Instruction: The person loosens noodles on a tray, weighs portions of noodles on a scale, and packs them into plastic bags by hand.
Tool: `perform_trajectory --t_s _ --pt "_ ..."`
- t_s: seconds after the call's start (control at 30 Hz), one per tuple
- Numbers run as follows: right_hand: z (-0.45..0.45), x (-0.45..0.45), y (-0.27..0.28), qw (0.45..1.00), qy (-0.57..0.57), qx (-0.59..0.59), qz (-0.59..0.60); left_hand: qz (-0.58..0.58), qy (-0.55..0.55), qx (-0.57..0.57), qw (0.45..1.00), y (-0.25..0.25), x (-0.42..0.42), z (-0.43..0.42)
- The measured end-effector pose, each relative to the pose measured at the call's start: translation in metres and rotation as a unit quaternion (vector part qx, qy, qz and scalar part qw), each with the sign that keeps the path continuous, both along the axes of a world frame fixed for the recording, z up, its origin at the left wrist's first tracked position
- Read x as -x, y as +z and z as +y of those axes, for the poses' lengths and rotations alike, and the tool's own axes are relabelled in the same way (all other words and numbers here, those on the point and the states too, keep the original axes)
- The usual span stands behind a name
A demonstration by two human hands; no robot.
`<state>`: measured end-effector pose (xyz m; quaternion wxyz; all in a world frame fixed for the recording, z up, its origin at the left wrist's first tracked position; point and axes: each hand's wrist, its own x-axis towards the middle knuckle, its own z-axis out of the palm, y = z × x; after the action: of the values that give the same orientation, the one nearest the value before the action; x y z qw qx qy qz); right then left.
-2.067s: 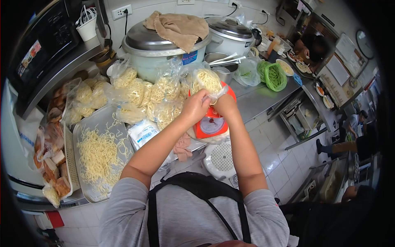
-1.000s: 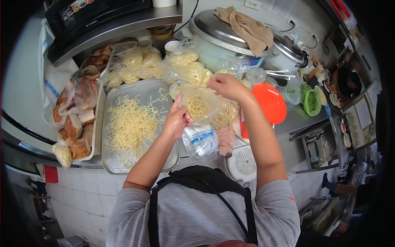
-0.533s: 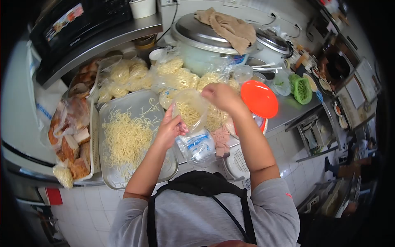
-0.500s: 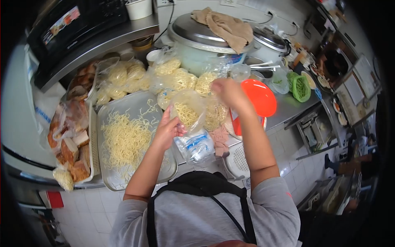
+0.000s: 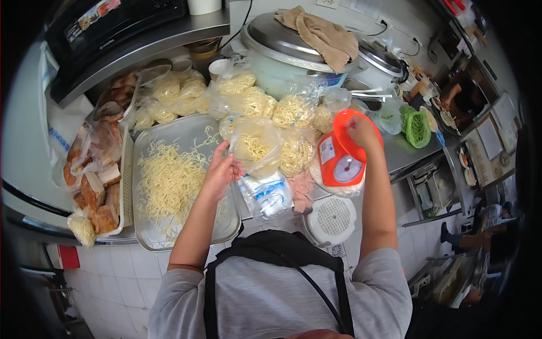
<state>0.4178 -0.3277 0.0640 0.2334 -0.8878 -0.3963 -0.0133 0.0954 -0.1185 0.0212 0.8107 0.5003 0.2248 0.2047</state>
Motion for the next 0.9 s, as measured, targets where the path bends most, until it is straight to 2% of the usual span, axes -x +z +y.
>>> perform_trajectory --t_s 0.07,0.13,0.2,0.3,0.37,0.47,0.5,0.57,0.63,0.7,0.77,0.87,0.9 --pt "0.030 0.055 0.040 0.961 0.106 -0.131 0.218 -0.022 0.014 0.025 0.999 -0.007 0.005 0.004" --pt "0.061 0.090 0.058 0.917 0.161 -0.145 0.334 -0.030 0.013 0.035 0.999 -0.009 0.008 0.004" --pt "0.091 0.115 0.062 0.900 0.278 -0.156 0.297 -0.038 0.014 0.040 0.998 -0.008 0.009 0.002" --pt "0.118 0.140 0.057 0.950 0.295 -0.016 0.102 -0.051 0.009 0.030 0.998 -0.005 0.012 0.003" --pt "0.118 0.137 0.052 0.951 0.272 -0.073 0.128 -0.061 -0.007 0.008 0.998 -0.008 0.020 0.009" --pt "0.102 0.125 0.038 0.949 0.215 -0.148 0.174 0.001 0.067 -0.182 0.981 -0.019 0.018 0.011" --pt "0.091 0.120 0.030 0.947 0.192 -0.172 0.191 0.047 0.072 -0.319 0.944 -0.030 0.013 0.013" --pt "0.067 0.111 0.005 0.962 0.125 -0.087 0.224 0.134 0.077 -0.571 0.807 -0.055 -0.002 0.016" --pt "0.039 0.104 -0.038 0.979 0.115 0.146 0.080 0.086 0.099 -0.609 0.782 -0.051 -0.025 0.006" --pt "0.022 0.108 -0.080 0.938 0.139 0.279 0.152 0.069 0.121 -0.664 0.735 -0.049 -0.050 -0.002" --pt "0.006 0.136 -0.108 0.969 0.096 0.222 0.056 0.081 0.136 -0.731 0.664 -0.051 -0.079 0.003" --pt "0.003 0.145 -0.137 0.985 0.016 0.173 0.008 0.120 -0.009 -0.491 0.863 -0.055 -0.122 0.030" --pt "0.001 0.145 -0.140 0.987 0.017 0.157 0.009 0.082 0.066 -0.450 0.887 -0.041 -0.134 0.037"
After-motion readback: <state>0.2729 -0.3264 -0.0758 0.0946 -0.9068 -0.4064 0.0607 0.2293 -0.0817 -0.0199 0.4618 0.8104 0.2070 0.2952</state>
